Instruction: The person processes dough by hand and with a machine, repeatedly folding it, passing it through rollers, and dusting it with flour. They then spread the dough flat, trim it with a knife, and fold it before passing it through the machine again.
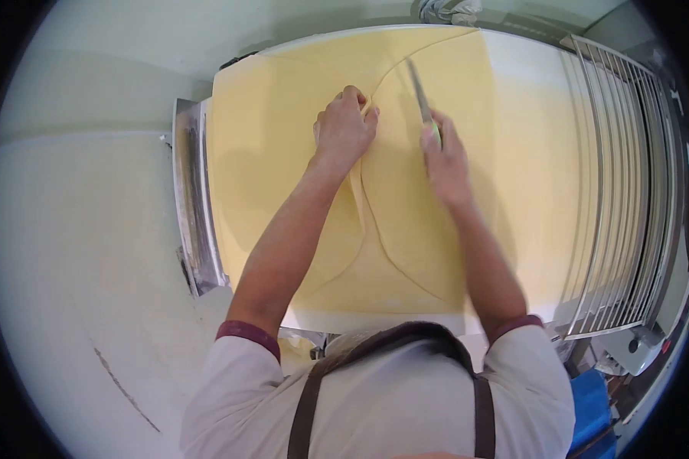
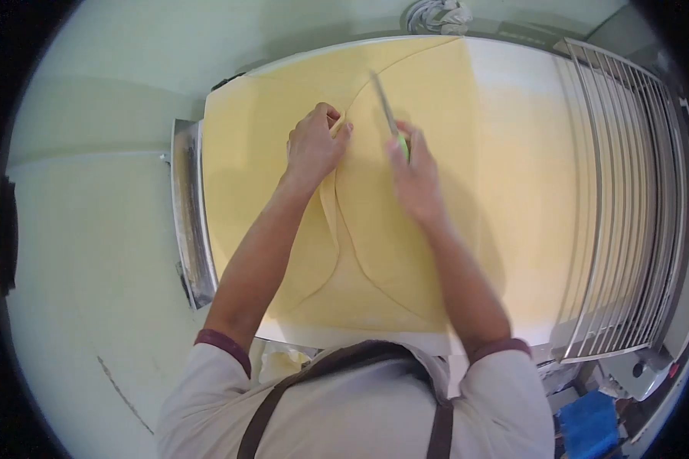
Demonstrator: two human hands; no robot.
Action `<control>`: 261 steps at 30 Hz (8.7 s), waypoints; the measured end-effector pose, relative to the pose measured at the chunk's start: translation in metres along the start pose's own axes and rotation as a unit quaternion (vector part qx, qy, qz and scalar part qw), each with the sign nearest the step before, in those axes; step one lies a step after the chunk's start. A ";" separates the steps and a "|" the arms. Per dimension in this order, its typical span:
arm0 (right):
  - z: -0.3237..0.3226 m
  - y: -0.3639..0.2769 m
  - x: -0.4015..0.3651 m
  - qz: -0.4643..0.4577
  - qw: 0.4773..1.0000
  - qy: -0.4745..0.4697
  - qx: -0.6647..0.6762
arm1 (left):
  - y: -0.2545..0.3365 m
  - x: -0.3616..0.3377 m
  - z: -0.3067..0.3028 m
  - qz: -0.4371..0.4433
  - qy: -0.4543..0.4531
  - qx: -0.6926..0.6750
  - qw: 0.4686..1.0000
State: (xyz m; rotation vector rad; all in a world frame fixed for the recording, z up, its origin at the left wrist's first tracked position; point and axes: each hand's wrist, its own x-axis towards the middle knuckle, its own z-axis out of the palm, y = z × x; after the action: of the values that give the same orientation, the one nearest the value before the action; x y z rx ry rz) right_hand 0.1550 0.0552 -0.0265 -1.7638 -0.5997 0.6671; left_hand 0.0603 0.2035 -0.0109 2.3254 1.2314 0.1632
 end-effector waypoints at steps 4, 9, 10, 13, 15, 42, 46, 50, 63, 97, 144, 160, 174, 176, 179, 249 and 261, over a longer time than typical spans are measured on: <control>-0.019 -0.015 0.062 -0.069 0.971 -0.144 -0.178 | -0.003 0.001 0.002 0.004 0.033 -0.054 0.998; 0.003 -0.032 0.084 -0.123 0.918 -0.181 -0.332 | -0.008 0.005 0.004 -0.008 0.054 -0.098 0.994; 0.007 -0.032 0.081 -0.152 0.920 -0.161 -0.323 | -0.004 0.003 0.001 -0.018 0.054 -0.090 0.994; 0.006 -0.027 0.078 -0.161 0.920 -0.162 -0.320 | -0.004 0.005 -0.001 -0.035 0.058 -0.072 0.995; 0.002 -0.023 0.075 -0.159 0.919 -0.176 -0.315 | -0.007 0.005 0.000 -0.041 0.063 -0.071 0.995; -0.031 -0.018 0.023 -0.093 0.911 -0.321 -0.243 | -0.026 -0.041 -0.011 -0.061 0.047 -0.004 0.997; -0.014 -0.013 0.023 -0.119 0.913 -0.306 -0.244 | -0.024 -0.058 -0.012 -0.065 0.037 -0.037 0.997; -0.037 -0.020 0.011 -0.101 0.885 -0.369 -0.265 | -0.024 -0.067 -0.012 -0.082 0.069 -0.074 0.991; -0.064 -0.026 -0.001 -0.095 0.811 -0.500 -0.286 | -0.032 -0.089 0.000 -0.105 0.116 -0.116 0.981; -0.077 0.001 -0.167 0.166 0.979 -0.080 0.083 | -0.066 -0.208 0.021 0.260 -0.064 0.123 0.956; -0.003 -0.025 -0.098 -0.181 0.902 -0.193 -0.342 | -0.071 -0.129 -0.006 -0.059 -0.058 -0.240 0.967; -0.061 0.008 -0.114 -0.230 0.900 -0.155 -0.335 | -0.106 -0.152 -0.037 -0.173 0.086 -0.473 0.860; 0.014 0.033 -0.217 0.011 0.998 -0.063 -0.029 | -0.061 -0.235 0.018 -0.053 -0.058 -0.513 0.855; 0.013 0.028 -0.215 0.002 0.996 -0.053 -0.074 | -0.062 -0.228 0.016 -0.017 -0.067 -0.434 0.898; 0.015 0.019 -0.215 0.003 0.993 -0.044 -0.113 | -0.060 -0.224 0.007 0.029 -0.066 -0.332 0.940; -0.044 0.035 -0.213 -0.088 0.993 0.071 -0.036 | -0.040 -0.132 -0.006 0.083 -0.069 -0.291 0.950; 0.016 -0.020 -0.222 0.083 0.953 -0.157 0.247 | -0.044 -0.223 -0.037 -0.023 -0.242 -0.611 0.754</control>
State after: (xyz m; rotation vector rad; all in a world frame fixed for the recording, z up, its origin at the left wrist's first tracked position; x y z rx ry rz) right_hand -0.0155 -0.0811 0.0207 -1.2534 -0.4461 1.1238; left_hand -0.1145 0.0583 0.0277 1.0546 0.5601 0.2325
